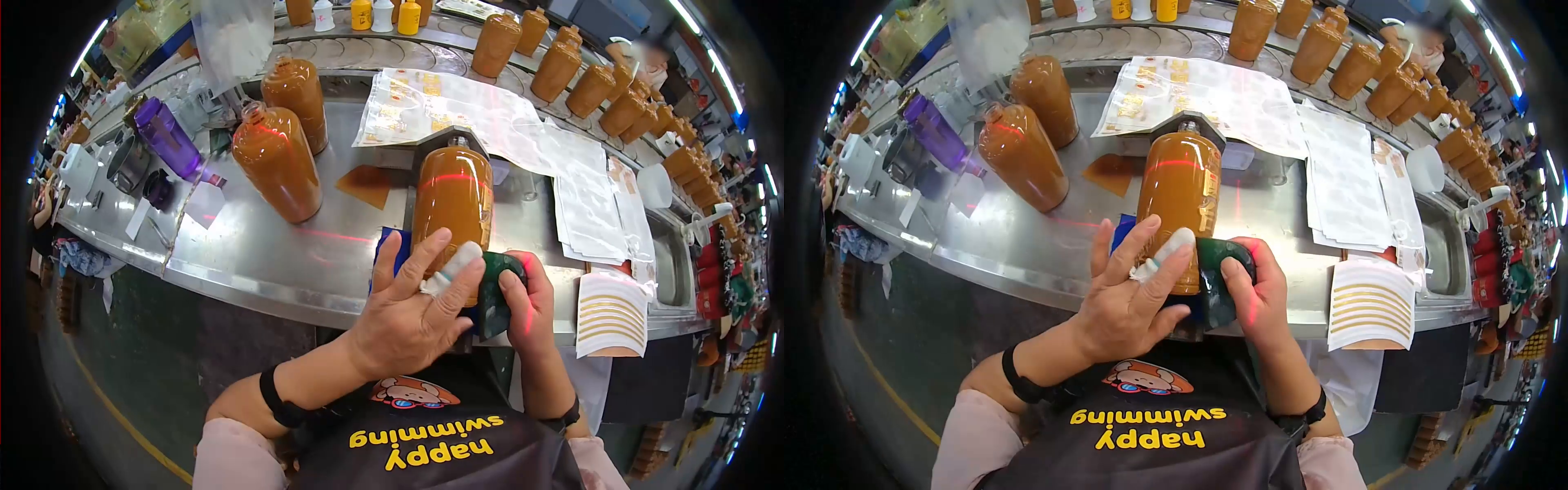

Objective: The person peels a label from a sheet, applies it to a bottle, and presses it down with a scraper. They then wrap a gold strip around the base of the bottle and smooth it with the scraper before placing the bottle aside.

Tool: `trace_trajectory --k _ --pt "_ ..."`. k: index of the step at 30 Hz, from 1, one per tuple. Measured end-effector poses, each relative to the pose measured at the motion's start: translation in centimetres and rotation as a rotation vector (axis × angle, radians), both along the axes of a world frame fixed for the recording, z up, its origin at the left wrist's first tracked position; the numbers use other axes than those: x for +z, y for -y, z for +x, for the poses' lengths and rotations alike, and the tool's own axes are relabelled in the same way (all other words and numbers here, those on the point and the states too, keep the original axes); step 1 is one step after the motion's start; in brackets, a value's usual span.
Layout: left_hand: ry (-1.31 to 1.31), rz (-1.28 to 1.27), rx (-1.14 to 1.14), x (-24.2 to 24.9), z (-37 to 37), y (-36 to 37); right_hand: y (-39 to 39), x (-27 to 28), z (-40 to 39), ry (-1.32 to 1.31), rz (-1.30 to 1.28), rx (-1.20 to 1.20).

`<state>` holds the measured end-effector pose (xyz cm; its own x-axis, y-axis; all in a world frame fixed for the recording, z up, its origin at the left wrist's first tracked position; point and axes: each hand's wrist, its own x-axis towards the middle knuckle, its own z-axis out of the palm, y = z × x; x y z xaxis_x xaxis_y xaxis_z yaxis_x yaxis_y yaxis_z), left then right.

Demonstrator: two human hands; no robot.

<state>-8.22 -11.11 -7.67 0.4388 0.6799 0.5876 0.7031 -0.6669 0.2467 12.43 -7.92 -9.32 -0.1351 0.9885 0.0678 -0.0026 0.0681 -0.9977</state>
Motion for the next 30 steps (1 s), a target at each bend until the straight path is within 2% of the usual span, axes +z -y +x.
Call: trace_trajectory --k 1,4,6,9,12,14,16,19,21,22,23,26,30 --pt "0.021 0.059 0.036 -0.8 -0.1 -0.2 0.0 -0.2 0.1 0.004 0.006 0.008" --pt "0.153 -0.063 0.171 -2.0 -1.3 0.3 -0.1 -0.3 0.2 -0.014 -0.010 0.023" --pt "0.104 -0.071 0.177 -2.3 -1.6 0.1 0.0 -0.4 0.4 -0.032 -0.018 0.022" --pt "0.057 -0.015 0.203 -0.3 -0.1 -0.8 -0.1 0.0 0.1 -0.059 -0.004 0.030" --pt "0.114 -0.042 0.116 -1.7 -0.5 -1.9 -0.2 -0.2 0.3 -0.197 -0.066 0.040" --pt "0.239 -0.178 0.061 -3.7 -1.6 -1.9 -0.3 -0.2 1.1 -0.188 -0.103 0.040" --pt "0.319 -0.368 0.053 -3.7 -2.2 -1.5 -0.3 -0.3 1.6 -0.224 -0.114 0.029" --pt "0.219 -0.202 0.127 -2.6 -0.9 -1.3 -0.9 0.0 2.1 -0.274 -0.067 0.008" --pt "0.105 -0.153 0.124 -2.2 -1.0 -1.7 -1.3 0.5 2.3 -0.038 0.078 -0.038" --pt "0.145 -0.188 0.112 -2.4 -1.1 -1.7 -1.4 0.9 2.4 0.078 0.151 -0.062" --pt "0.184 -0.222 0.099 -2.7 -1.3 -1.7 -1.5 1.5 3.0 0.195 0.129 0.011" --pt "0.218 -0.263 0.083 -3.4 -1.3 -1.8 -2.8 1.4 2.9 0.492 0.581 0.109" --pt "0.212 -0.275 0.091 -3.3 -1.4 -1.7 -3.0 3.6 0.2 0.626 0.802 0.183"
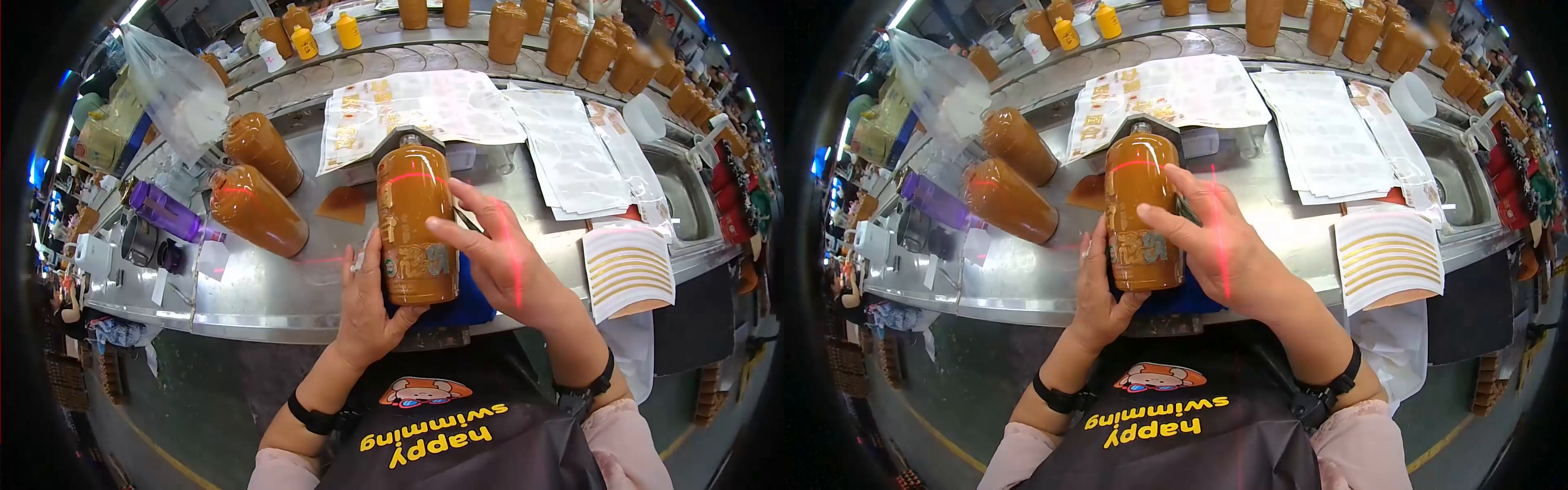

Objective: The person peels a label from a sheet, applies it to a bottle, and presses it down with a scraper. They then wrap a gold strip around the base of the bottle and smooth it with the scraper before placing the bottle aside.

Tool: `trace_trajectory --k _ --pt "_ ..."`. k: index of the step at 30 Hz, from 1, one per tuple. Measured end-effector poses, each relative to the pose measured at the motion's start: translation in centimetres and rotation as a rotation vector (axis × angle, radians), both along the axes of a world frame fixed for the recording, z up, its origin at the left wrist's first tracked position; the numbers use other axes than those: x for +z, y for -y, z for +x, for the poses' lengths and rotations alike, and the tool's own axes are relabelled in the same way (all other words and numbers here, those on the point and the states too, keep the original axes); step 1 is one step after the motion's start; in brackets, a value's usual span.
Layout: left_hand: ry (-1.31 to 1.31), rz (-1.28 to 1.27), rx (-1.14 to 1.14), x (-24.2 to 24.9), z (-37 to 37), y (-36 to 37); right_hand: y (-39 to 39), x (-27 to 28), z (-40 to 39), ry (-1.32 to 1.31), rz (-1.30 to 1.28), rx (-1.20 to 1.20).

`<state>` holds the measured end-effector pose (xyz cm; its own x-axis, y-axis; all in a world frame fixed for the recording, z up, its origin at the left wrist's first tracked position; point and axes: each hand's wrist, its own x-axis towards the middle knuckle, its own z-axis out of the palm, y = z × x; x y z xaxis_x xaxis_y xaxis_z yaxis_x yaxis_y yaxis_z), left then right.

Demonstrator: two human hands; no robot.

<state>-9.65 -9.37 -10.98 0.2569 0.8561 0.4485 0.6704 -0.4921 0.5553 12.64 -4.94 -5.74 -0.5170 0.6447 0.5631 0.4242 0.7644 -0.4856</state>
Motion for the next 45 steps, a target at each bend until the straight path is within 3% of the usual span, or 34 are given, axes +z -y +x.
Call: trace_trajectory --k 10,36,45 --pt "-0.015 -0.014 -0.002 0.0 -0.1 0.0 -1.8 2.5 -0.1 0.117 0.067 0.119" --pt "0.080 -0.020 -0.017 0.5 0.2 0.0 -1.9 2.9 0.0 0.033 0.147 0.122" --pt "-0.182 0.121 0.000 1.2 0.3 0.0 -1.6 2.3 1.5 0.097 0.133 0.124"
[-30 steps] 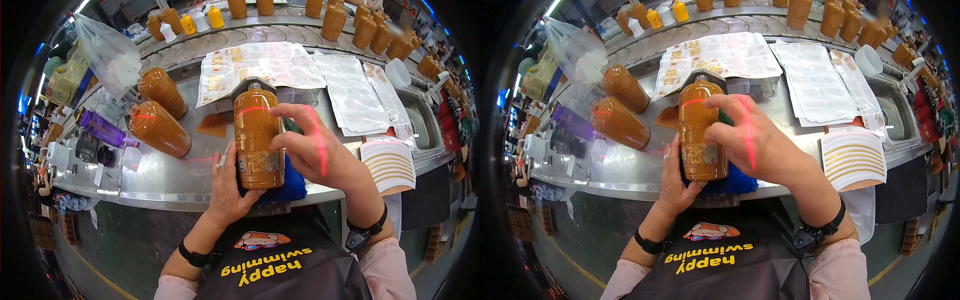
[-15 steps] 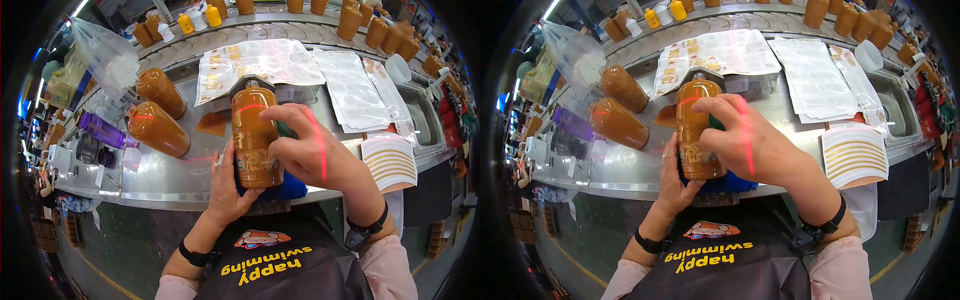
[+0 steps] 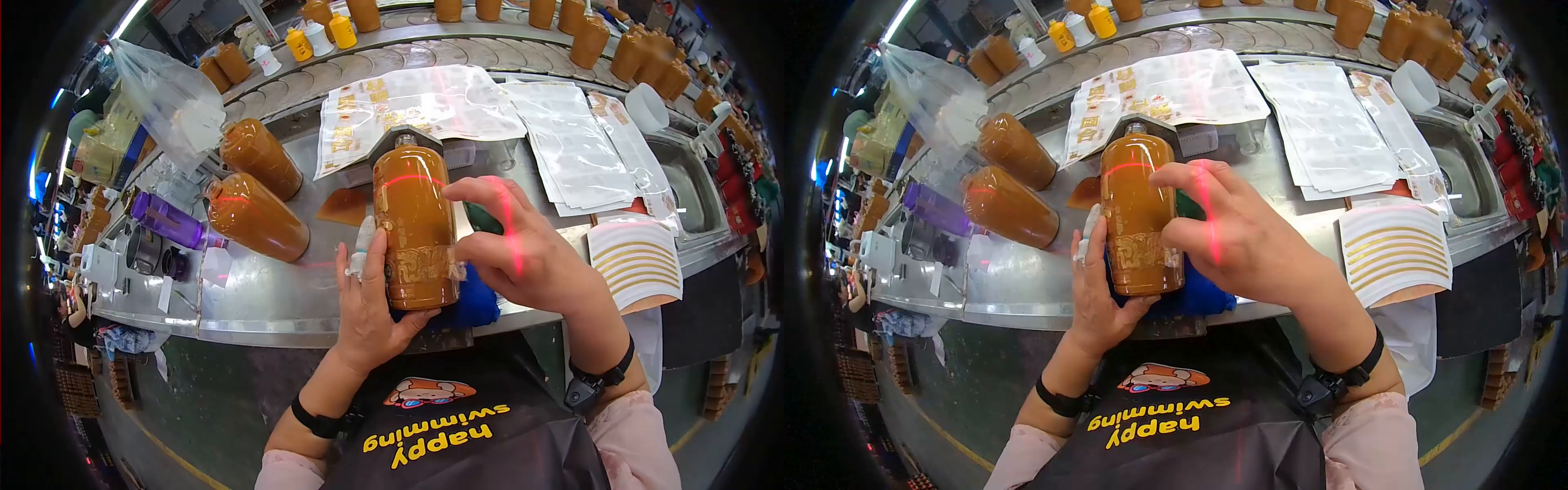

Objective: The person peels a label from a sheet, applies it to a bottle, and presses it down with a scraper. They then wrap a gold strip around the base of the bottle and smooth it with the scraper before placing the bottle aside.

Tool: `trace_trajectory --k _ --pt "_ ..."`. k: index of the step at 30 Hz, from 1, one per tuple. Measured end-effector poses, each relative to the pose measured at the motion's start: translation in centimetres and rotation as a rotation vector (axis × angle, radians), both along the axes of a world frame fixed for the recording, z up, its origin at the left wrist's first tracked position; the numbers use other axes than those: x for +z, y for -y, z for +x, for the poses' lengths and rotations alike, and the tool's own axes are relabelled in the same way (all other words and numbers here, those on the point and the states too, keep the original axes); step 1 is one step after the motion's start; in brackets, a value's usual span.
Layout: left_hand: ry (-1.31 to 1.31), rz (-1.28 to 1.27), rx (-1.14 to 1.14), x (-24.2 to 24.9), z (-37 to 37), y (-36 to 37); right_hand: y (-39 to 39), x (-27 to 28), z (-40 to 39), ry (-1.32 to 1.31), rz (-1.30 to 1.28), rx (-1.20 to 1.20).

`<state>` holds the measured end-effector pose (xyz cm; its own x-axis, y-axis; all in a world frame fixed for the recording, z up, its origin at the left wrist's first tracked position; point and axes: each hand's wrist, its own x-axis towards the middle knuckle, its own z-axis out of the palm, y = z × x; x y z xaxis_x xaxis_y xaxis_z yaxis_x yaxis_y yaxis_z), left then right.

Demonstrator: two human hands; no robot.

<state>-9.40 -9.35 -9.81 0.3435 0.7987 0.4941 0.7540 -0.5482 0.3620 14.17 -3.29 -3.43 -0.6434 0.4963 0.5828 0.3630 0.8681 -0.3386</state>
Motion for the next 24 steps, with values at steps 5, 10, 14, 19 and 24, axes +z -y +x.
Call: trace_trajectory --k 5,10,14,19,24 --pt "0.098 -0.009 -0.031 -0.8 0.0 -0.2 0.3 -1.1 1.5 0.012 -0.004 -0.105" --pt "0.182 -0.054 -0.038 -1.0 0.1 -0.1 1.6 -3.4 0.5 -0.278 -0.497 -0.171" --pt "0.151 -0.037 -0.032 -0.9 0.1 -0.1 1.8 -3.1 -0.8 -0.296 -0.544 -0.140" --pt "0.145 -0.011 -0.023 -1.0 0.2 -0.2 1.8 -3.3 -0.7 -0.329 -0.656 -0.123" --pt "0.150 -0.007 -0.029 -1.0 0.2 -0.2 1.8 -4.0 -0.8 -0.285 -0.647 -0.167"
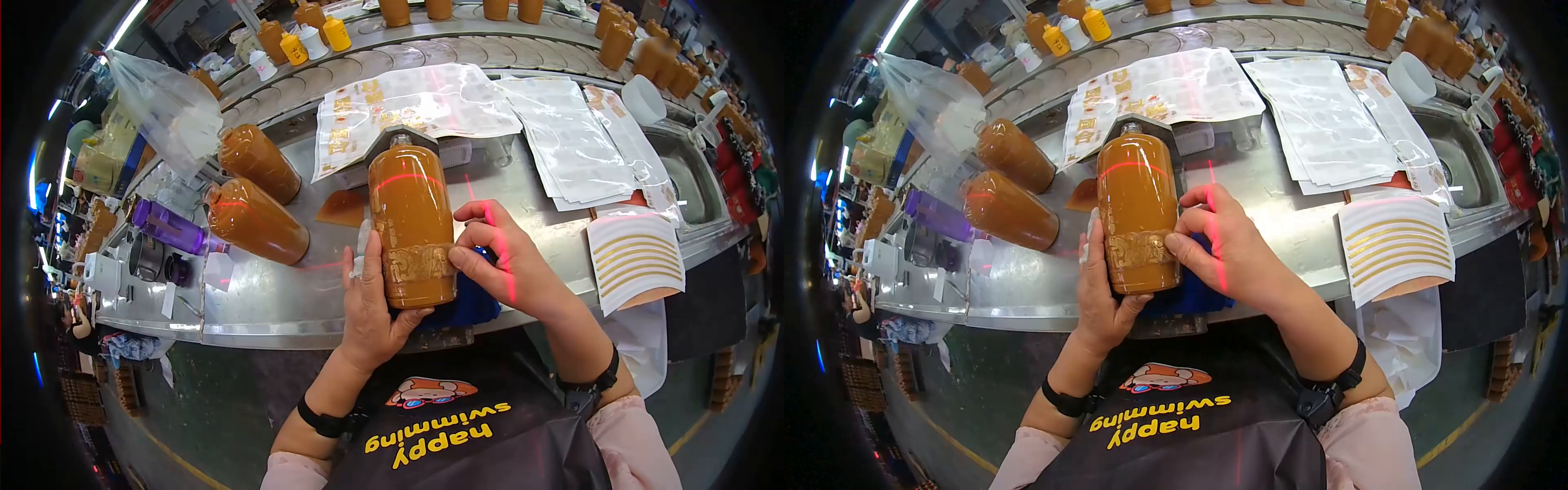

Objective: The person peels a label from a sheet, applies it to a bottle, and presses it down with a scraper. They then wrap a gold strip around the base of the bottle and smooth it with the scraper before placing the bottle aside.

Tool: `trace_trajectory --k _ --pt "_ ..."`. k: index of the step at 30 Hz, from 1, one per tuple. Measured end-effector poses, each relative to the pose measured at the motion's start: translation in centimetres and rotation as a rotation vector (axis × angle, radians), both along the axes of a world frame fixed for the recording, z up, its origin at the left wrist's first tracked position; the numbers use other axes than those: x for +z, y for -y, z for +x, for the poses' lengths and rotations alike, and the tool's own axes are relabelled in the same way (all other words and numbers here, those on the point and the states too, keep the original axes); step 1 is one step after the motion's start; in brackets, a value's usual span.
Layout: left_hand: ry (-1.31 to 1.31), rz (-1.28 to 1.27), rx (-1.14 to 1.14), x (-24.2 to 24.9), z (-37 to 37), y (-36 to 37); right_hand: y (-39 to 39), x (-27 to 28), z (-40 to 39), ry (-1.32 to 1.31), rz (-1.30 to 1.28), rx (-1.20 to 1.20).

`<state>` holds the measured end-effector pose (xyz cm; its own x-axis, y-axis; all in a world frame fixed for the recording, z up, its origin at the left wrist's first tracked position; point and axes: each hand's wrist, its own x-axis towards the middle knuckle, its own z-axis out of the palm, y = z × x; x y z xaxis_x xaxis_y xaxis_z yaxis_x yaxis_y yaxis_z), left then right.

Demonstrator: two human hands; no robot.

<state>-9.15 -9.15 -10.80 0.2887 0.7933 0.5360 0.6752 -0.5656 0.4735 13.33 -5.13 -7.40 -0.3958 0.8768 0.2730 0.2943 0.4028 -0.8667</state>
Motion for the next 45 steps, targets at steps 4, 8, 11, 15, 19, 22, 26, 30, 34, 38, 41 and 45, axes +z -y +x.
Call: trace_trajectory --k 4,8,11,15,19,22,26,30,34,38,41,45 --pt "0.003 -0.019 -0.006 -0.1 -0.1 0.1 -0.2 -0.7 0.5 0.085 0.218 -0.109" --pt "0.087 -0.085 -0.023 -0.7 -0.3 0.0 1.3 2.0 -0.1 -0.478 -0.185 -0.289" --pt "0.222 -0.180 -0.059 -1.1 -0.2 0.0 1.5 1.4 -0.8 -0.447 -0.133 -0.232" --pt "-0.027 0.070 0.048 -0.3 -0.6 0.3 1.5 -0.6 -0.1 -0.611 -0.378 -0.240" --pt "-0.254 0.211 -0.027 1.8 -0.5 0.4 1.6 -2.9 0.5 -0.573 -0.416 -0.219" --pt "-0.314 0.268 -0.070 2.7 -0.1 0.3 2.0 -2.9 0.6 -0.565 -0.440 -0.187" --pt "-0.268 0.251 -0.066 3.0 -0.1 0.1 2.1 -3.0 1.1 -0.590 -0.522 -0.100" --pt "-0.295 0.253 -0.013 2.7 0.4 0.4 2.1 -2.7 1.5 -0.529 -0.491 -0.007" --pt "-0.381 0.271 -0.011 3.0 0.3 0.5 2.0 -2.2 1.7 -0.508 -0.516 0.051" --pt "-0.424 0.294 -0.023 3.2 0.3 0.4 2.1 -2.8 2.4 -0.438 -0.518 0.061" --pt "-0.446 0.325 -0.043 3.3 0.5 0.3 2.0 -2.4 2.3 -0.423 -0.504 0.090" --pt "-0.453 0.346 -0.064 3.6 0.6 0.0 1.8 -2.2 2.2 -0.422 -0.488 0.103"
